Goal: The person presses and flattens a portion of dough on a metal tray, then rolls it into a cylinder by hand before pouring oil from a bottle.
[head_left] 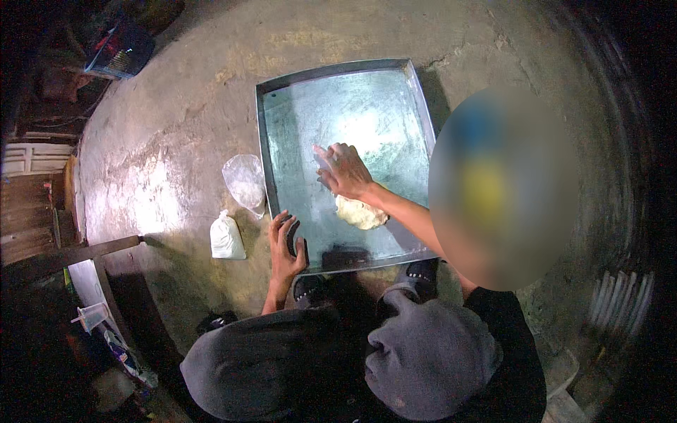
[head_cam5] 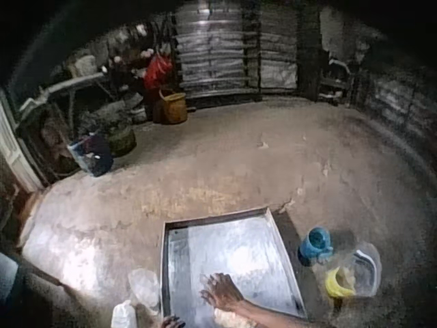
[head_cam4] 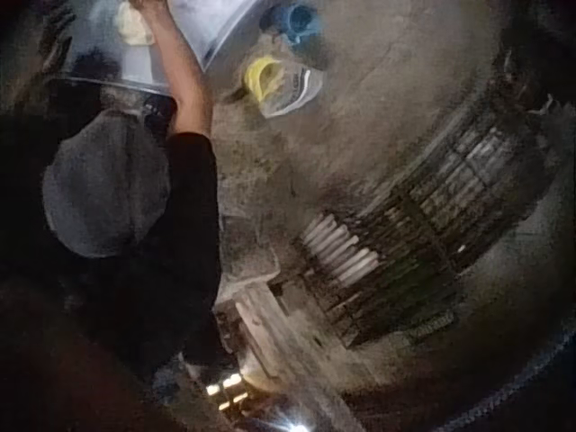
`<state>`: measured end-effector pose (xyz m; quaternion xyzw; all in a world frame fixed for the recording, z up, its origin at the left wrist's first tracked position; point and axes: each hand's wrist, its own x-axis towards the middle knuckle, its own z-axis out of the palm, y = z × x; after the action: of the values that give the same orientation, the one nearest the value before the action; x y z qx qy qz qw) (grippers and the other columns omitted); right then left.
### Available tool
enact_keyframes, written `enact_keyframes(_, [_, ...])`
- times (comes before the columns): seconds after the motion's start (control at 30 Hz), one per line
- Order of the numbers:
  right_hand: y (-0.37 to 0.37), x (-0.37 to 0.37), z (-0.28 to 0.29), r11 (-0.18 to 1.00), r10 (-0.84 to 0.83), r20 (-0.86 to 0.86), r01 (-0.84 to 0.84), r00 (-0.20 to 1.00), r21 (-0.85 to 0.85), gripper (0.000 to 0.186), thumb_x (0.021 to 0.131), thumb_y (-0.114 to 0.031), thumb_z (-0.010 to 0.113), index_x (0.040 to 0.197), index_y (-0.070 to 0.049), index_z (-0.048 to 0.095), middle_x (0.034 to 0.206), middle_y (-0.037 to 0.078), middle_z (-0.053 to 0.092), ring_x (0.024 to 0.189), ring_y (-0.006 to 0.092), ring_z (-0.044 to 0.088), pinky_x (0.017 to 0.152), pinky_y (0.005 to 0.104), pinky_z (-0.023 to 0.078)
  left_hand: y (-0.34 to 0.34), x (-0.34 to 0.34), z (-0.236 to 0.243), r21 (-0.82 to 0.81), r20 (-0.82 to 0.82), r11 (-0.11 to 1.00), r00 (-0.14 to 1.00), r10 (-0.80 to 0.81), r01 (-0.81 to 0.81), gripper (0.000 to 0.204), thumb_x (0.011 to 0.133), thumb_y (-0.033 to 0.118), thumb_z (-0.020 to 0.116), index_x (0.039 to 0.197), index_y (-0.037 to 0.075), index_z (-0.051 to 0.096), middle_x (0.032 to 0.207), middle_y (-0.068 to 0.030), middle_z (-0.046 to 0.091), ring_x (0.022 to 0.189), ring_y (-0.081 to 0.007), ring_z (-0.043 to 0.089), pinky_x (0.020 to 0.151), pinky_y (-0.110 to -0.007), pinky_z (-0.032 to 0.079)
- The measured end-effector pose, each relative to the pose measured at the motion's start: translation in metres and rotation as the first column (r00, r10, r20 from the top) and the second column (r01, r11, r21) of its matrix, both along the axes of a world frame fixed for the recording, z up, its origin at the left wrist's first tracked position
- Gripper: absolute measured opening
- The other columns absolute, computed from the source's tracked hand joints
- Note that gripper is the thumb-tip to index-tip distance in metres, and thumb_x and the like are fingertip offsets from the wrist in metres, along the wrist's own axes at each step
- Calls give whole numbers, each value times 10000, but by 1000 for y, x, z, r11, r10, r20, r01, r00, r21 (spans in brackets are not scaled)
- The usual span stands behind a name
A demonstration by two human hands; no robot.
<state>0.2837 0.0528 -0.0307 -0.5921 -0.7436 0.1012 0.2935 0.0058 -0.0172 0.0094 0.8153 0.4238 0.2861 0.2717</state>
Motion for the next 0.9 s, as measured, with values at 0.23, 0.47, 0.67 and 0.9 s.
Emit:
enact_keyframes(0.23, [24, 2, 0, 999, 48, 145, -50, 988, 10, 594, 1009, -397, 568, 1502, -86, 457, 1203, 205, 583, 1108, 352, 558, 943, 506, 428, 0, 3, -9, -119, 155, 993, 988, 8, 10, 442, 910, 22, 582, 1349, -28, 551, 1474, -239, 417, 1369, -395, 464, 1099, -447, 510])
enact_keyframes(0.47, [18, -6, -17, 987, 45, 235, -79, 971, 139, 509, 1000, -363, 580, 1450, -132, 519, 1172, 139, 576, 1069, 312, 543, 901, 489, 443, -1, 8, 8, -108, 79, 994, 997, 13, -5, 430, 931, 40, 574, 1357, -23, 560, 1471, -228, 422, 1353, -384, 471, 1095, -445, 506])
enact_keyframes(0.67, [25, -6, -18, 980, 60, 128, -83, 990, 182, 474, 985, -336, 604, 1404, -122, 548, 1118, 127, 563, 1041, 300, 545, 901, 484, 445, 4, 0, 3, -32, -15, 999, 1000, -14, 13, 440, 910, 29, 579, 1347, -12, 574, 1464, -221, 432, 1350, -376, 476, 1088, -443, 511])
enact_keyframes(0.9, [39, 17, 0, 998, -42, -227, 28, 973, -64, 447, 1012, -305, 556, 1392, -69, 560, 1194, 192, 584, 1071, 363, 560, 973, 488, 434, 2, 7, 0, -136, 163, 991, 987, 10, 13, 481, 882, -41, 576, 1362, -26, 551, 1484, -226, 402, 1362, -379, 483, 1100, -441, 515])
